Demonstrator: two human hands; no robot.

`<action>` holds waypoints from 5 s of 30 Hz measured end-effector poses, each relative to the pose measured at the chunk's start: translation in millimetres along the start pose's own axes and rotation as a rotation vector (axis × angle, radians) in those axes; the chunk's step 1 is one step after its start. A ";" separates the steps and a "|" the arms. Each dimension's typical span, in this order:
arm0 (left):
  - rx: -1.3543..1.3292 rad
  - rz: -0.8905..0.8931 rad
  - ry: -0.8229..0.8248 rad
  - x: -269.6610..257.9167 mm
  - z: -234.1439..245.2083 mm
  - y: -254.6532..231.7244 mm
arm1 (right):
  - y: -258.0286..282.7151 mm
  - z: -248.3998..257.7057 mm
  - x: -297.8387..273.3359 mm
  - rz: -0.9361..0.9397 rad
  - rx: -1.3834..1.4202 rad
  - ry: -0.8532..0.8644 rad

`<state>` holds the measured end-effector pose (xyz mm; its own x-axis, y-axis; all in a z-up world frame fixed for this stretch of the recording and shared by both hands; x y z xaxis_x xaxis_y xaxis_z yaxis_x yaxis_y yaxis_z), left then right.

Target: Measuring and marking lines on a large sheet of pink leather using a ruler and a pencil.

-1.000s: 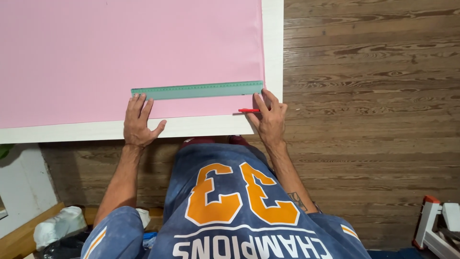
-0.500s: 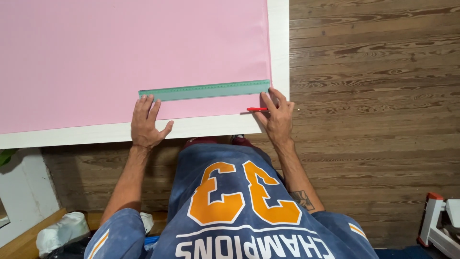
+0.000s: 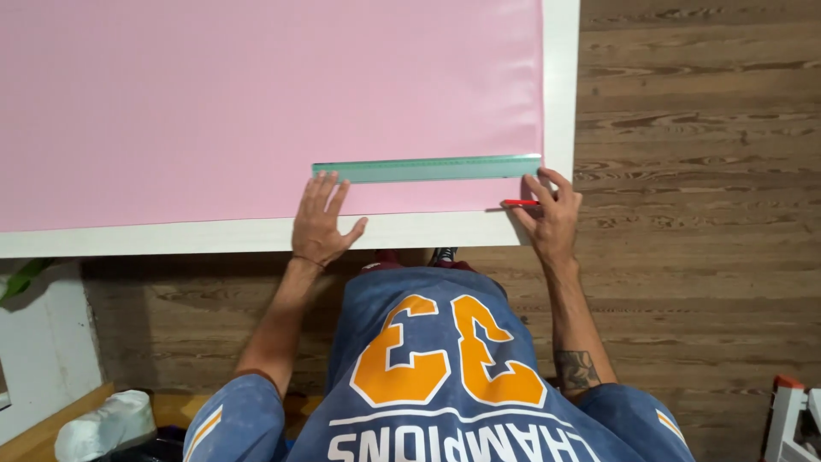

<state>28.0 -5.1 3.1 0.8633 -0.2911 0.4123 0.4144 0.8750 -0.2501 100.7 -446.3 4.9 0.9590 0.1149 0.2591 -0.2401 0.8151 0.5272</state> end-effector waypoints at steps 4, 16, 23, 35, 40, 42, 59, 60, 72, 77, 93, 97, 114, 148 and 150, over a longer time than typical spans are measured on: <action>0.003 -0.004 -0.012 2.7 4.8 -2.8 | 24.6 16.2 3.9 -0.065 0.124 -0.015; -0.001 0.024 -0.097 9.4 1.0 1.7 | 201.4 -111.5 101.3 -0.592 1.075 0.425; -0.039 0.046 -0.155 12.6 5.5 3.7 | 226.5 -219.0 131.4 -0.094 0.919 0.779; -0.087 0.077 -0.132 13.9 19.4 2.9 | 240.7 -204.1 127.7 0.004 0.666 0.823; -0.077 0.075 -0.122 14.0 16.9 4.1 | 242.9 -204.6 130.4 -0.006 0.661 0.838; -0.067 0.078 -0.123 14.1 16.2 5.1 | 243.0 -206.4 130.9 0.000 0.665 0.839; -0.097 0.036 -0.085 12.1 22.4 8.7 | 227.1 -204.8 132.4 -0.100 0.778 0.662; -0.110 0.017 -0.066 10.6 23.9 9.6 | 214.7 -204.4 133.4 -0.147 0.808 0.543; -0.162 -0.081 -0.042 3.0 26.9 31.2 | 141.0 -104.1 22.1 0.246 -0.133 -0.067; -0.137 -0.059 -0.093 2.8 27.5 31.3 | 158.5 -93.9 31.1 0.234 -0.206 -0.070; -0.107 -0.019 -0.138 5.9 31.0 31.0 | 168.8 -95.2 35.0 0.282 -0.275 -0.046; -0.102 -0.019 -0.139 4.6 28.6 31.1 | 169.2 -95.2 34.9 0.284 -0.289 -0.047; -0.093 -0.020 -0.134 6.4 31.6 30.6 | 171.4 -94.3 35.0 0.278 -0.296 -0.050; -0.059 -0.014 -0.191 9.1 33.9 32.3 | 261.9 -212.5 128.8 -0.011 0.686 0.814; -0.068 -0.013 -0.191 10.0 34.2 32.7 | 265.5 -209.8 130.9 -0.017 0.692 0.817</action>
<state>40.3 33.8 28.9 0.7900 -0.2176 0.5732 0.4491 0.8418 -0.2995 194.1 -95.7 9.0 0.7115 0.6612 -0.2379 -0.0129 0.3508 0.9364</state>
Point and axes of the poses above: each hand's wrist, its own x-axis towards the middle knuckle, its own z-axis out of the back of the hand, y = z × x, the point moved 3 cm from there along x, towards the middle knuckle, and after that the axes turned 9 degrees about -z, right-handed, at the moved point
